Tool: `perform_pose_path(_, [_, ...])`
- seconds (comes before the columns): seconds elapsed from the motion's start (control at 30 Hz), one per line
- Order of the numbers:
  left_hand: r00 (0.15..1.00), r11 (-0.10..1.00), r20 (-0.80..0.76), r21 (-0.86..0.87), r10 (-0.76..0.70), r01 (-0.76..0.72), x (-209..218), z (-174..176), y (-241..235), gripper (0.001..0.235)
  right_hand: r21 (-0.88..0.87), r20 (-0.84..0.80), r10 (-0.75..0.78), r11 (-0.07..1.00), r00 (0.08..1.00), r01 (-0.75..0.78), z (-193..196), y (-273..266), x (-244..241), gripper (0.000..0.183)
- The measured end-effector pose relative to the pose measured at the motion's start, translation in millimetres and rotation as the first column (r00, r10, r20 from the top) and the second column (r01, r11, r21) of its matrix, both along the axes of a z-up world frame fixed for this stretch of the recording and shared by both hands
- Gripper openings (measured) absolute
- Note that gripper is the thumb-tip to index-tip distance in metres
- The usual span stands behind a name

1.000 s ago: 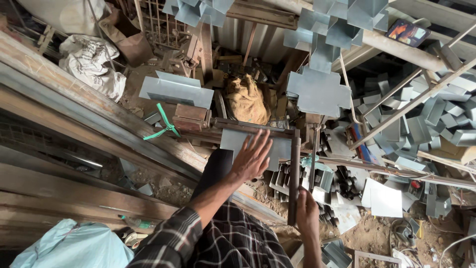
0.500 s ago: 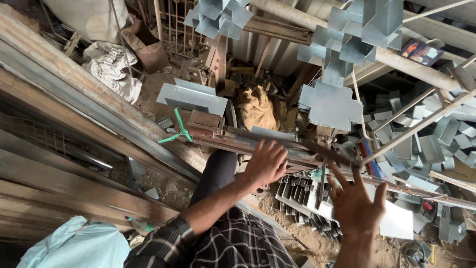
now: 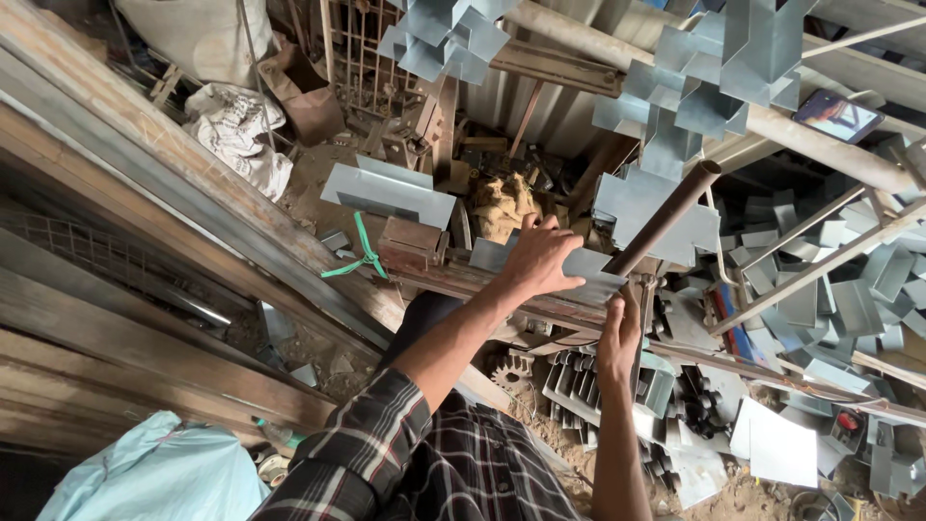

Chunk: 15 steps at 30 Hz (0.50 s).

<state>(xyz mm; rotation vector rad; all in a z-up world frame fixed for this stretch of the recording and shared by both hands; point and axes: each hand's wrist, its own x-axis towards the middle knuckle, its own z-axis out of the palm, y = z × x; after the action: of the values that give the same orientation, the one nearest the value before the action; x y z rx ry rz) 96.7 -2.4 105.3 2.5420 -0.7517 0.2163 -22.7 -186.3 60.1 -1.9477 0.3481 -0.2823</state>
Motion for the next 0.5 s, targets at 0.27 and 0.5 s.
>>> perform_pose_path(0.27, [0.994,0.993,0.03,-0.046,-0.108,0.109,8,-1,10,0.06,-0.322,-0.009,-0.053,0.946,0.999,0.047,-36,-36,18,0.037])
perform_pose_path(0.5, [0.978,0.971,0.067,-0.124,-0.199,0.207,1,7,25,0.051,-0.293,-0.092,-0.084,0.954,0.992,0.054,-33,-21,-7,0.043])
